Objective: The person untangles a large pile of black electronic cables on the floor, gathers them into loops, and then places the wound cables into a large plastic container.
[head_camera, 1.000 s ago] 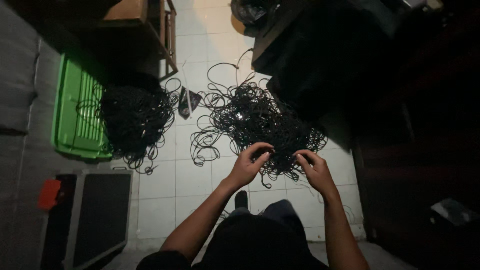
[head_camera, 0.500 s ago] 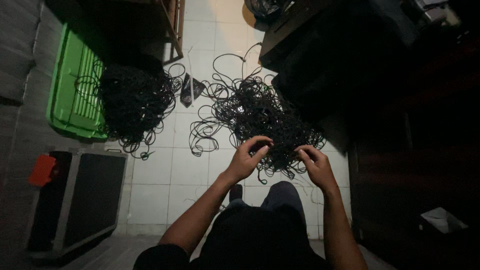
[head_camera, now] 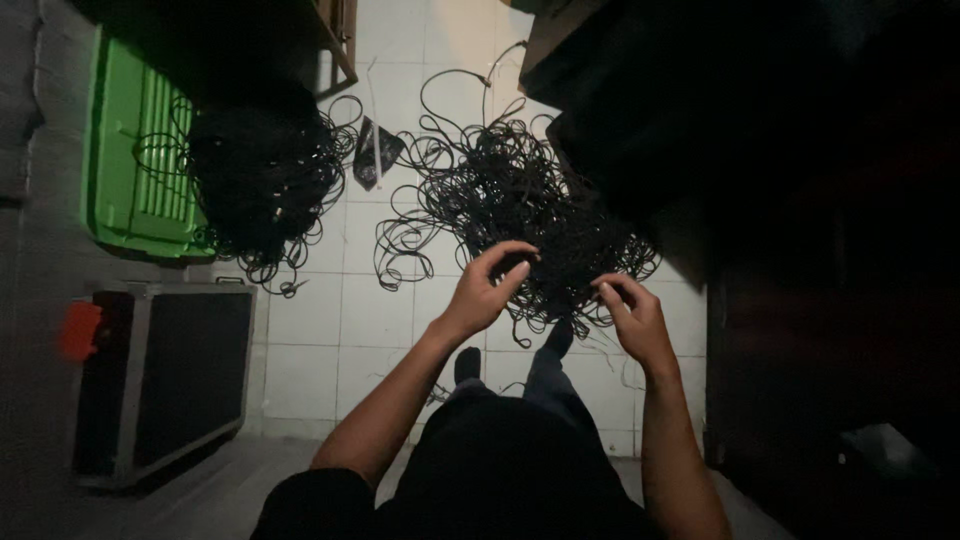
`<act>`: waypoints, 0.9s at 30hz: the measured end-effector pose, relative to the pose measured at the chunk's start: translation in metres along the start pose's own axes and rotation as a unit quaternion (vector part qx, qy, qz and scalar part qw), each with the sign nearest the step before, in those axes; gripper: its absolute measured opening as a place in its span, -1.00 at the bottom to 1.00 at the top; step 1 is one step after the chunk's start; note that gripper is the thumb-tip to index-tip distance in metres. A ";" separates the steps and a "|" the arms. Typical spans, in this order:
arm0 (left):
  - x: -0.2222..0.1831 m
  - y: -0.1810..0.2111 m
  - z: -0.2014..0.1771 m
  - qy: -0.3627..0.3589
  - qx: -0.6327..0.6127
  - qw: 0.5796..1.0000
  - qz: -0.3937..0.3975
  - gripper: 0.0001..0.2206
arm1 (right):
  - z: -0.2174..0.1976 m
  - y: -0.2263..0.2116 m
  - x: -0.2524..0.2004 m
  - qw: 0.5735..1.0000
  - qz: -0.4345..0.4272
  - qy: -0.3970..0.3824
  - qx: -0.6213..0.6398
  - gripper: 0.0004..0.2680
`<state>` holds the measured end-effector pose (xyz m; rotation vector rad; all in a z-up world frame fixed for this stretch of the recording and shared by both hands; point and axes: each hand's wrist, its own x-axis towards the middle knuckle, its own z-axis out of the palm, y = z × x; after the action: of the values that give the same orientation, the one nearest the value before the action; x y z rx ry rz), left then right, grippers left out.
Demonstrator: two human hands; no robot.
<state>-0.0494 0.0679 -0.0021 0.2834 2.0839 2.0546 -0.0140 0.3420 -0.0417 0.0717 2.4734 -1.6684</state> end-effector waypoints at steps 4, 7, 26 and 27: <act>0.037 0.000 0.036 0.005 0.019 0.999 -0.030 -0.76 | -0.039 0.022 0.029 0.998 -0.001 0.002 0.068 -0.85; 0.055 0.001 0.057 0.023 0.040 0.998 -0.037 -0.77 | -0.067 0.034 0.057 0.997 -0.015 -0.010 0.077 -0.86; 0.141 -0.182 0.003 0.021 0.072 0.976 -0.203 -0.75 | -0.021 0.167 0.181 0.994 0.085 0.067 -0.010 -0.85; 0.147 -0.207 -0.002 0.012 0.079 0.970 -0.229 -0.73 | -0.003 0.195 0.185 0.991 0.110 0.072 -0.003 -0.85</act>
<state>-0.1907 0.1035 -0.2106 -0.1885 2.0843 1.6339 -0.1719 0.4092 -0.2486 0.4618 2.4648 -1.6142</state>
